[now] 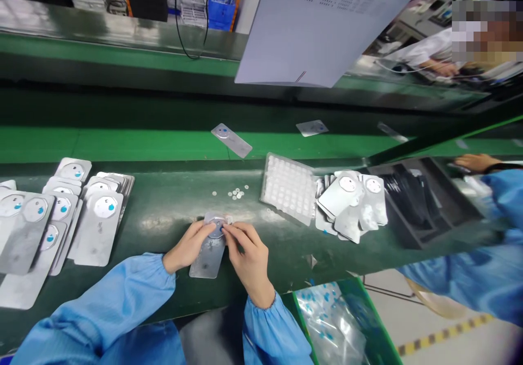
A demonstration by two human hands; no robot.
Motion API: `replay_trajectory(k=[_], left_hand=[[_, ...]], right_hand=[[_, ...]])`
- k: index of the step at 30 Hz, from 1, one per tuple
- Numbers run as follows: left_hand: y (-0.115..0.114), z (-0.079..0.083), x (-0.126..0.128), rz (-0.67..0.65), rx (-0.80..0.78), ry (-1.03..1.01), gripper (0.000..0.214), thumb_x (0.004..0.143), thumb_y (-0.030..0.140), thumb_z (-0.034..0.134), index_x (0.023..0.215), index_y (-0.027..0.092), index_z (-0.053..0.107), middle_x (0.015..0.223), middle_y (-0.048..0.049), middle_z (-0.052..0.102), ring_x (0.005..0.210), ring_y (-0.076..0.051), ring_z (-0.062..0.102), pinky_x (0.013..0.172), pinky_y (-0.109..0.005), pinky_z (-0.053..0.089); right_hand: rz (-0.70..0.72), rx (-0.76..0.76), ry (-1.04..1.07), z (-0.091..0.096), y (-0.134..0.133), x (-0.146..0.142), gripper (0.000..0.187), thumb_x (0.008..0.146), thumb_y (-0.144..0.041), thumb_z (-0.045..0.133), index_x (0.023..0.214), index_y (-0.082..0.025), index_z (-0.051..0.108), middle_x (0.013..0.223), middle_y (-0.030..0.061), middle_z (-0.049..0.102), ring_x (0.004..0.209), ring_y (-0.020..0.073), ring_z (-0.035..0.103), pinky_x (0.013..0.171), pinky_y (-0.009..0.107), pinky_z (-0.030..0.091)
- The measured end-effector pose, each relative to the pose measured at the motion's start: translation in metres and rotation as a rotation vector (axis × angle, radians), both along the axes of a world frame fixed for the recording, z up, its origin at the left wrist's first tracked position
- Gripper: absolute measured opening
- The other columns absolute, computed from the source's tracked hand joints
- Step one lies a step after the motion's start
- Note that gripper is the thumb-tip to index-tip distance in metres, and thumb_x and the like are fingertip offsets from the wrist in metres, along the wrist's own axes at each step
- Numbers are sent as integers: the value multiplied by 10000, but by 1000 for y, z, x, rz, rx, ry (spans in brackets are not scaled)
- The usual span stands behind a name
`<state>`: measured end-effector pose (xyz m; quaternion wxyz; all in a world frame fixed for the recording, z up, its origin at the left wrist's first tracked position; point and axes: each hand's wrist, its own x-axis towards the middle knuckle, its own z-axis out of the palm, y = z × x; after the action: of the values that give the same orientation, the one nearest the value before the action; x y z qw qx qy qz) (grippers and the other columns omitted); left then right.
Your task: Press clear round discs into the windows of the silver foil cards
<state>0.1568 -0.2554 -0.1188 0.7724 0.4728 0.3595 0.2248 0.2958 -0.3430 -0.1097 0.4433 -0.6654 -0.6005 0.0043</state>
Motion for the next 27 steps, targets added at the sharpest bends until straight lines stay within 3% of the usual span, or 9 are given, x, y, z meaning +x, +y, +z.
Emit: replay_trajectory(k=[6,12,18,27], left_hand=[[0,-1,0,3,10,-6,357,907,486,645,903,152,770,907,-54,754,918,-236,648,824,-304,496],[-1,-4,1,-1,-55,-44,381,900,497,659,987,148,784,939,-58,761,886,-225,658,785,-298,497],[-1,-6,1,0,-61,-35,367,895,501,670,923,149,768,872,-51,748,853,-220,653,757,-291,499],[-2,-3,0,18,-9,-5,341,910,481,651,906,158,756,889,-45,741,868,-222,643,780,-299,491]], right_hand=[[-7,-22,-48,-1,1,1,166,1017,-178,588,1024,-214,749,953,72,729,802,170,736,695,262,613],[3,20,-33,-5,1,3,212,1020,-178,598,1157,-227,752,1004,88,733,854,184,739,760,286,627],[28,44,-108,-10,0,5,229,1015,-144,615,1153,-231,775,996,84,746,718,142,710,677,258,612],[18,7,-25,-9,2,3,194,1012,-169,596,1062,-234,771,979,79,743,864,185,754,788,292,647]])
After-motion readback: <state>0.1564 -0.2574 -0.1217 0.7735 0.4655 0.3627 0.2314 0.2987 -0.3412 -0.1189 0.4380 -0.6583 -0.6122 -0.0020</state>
